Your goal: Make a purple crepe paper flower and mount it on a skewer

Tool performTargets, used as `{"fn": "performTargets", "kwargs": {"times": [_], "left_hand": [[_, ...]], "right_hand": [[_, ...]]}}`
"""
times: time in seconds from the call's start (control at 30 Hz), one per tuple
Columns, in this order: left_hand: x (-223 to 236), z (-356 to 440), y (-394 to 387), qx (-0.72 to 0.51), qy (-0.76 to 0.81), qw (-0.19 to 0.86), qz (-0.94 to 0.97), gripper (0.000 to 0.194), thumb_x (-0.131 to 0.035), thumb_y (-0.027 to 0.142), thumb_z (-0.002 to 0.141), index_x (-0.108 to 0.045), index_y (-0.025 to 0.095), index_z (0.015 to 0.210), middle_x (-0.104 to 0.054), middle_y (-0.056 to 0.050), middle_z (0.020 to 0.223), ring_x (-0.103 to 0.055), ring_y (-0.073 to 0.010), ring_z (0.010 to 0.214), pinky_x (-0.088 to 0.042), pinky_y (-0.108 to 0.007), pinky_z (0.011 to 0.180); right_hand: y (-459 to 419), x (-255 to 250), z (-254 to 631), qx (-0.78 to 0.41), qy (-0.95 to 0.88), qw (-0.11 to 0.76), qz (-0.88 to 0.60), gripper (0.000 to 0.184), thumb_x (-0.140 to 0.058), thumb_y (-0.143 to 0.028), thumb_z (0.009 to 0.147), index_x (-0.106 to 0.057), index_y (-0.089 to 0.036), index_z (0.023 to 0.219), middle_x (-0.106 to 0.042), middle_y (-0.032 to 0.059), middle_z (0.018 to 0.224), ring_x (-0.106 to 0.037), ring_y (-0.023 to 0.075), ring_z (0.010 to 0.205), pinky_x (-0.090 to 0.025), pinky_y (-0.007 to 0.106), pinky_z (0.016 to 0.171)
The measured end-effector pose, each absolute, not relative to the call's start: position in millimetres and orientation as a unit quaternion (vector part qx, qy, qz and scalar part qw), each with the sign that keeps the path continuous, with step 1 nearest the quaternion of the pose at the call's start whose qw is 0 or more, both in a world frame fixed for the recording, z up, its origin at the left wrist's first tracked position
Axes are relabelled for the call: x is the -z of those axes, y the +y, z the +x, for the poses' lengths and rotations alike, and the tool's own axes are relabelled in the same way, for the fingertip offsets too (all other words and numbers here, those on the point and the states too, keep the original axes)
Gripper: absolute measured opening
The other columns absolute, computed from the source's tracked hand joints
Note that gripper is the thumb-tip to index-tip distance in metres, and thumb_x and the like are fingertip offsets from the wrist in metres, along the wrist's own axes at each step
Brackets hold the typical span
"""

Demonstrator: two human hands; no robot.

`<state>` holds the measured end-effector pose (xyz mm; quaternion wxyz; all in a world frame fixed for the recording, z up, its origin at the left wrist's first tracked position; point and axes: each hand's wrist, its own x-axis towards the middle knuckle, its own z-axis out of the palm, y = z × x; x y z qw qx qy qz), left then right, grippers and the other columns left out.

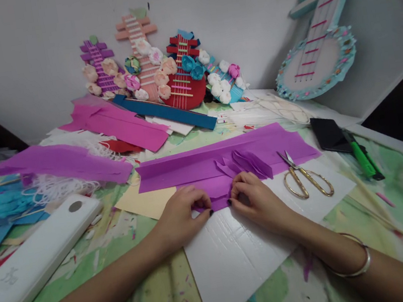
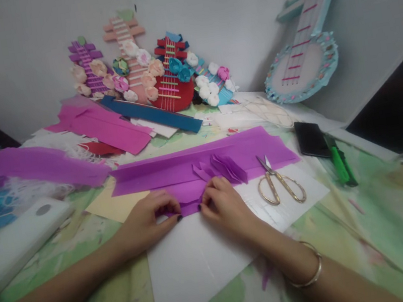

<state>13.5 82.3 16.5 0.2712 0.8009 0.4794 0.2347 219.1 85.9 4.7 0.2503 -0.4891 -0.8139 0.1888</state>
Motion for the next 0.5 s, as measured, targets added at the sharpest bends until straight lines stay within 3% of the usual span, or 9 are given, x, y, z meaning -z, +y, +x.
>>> {"fn": "performTargets", "kwargs": {"times": [0.3, 0.5], "left_hand": [[-15.2, 14.7, 80.6, -0.234, 0.477, 0.253, 0.808, 0.008, -0.057, 0.011, 0.073, -0.061, 0.017, 0.07, -0.059, -0.001, 0.073, -0.051, -0.0159, 0.074, -0.037, -0.029, 0.069], [-6.9, 22.7, 75.2, -0.24, 0.484, 0.147, 0.829, 0.011, -0.053, 0.019, 0.08, -0.059, 0.017, 0.072, -0.056, -0.003, 0.075, -0.049, -0.0184, 0.075, -0.038, -0.032, 0.07]], "right_hand": [[85.8, -6.5, 217.8, -0.188, -0.813, 0.242, -0.494, 0.01, -0.055, -0.009, 0.076, -0.054, -0.017, 0.07, -0.053, 0.0061, 0.084, -0.048, 0.0195, 0.083, -0.041, 0.034, 0.073], [85.3, -4.4, 215.9, -0.166, -0.813, 0.245, -0.501, 0.011, -0.058, -0.009, 0.073, -0.051, -0.018, 0.07, -0.052, 0.0062, 0.083, -0.047, 0.0208, 0.083, -0.041, 0.034, 0.072]]}}
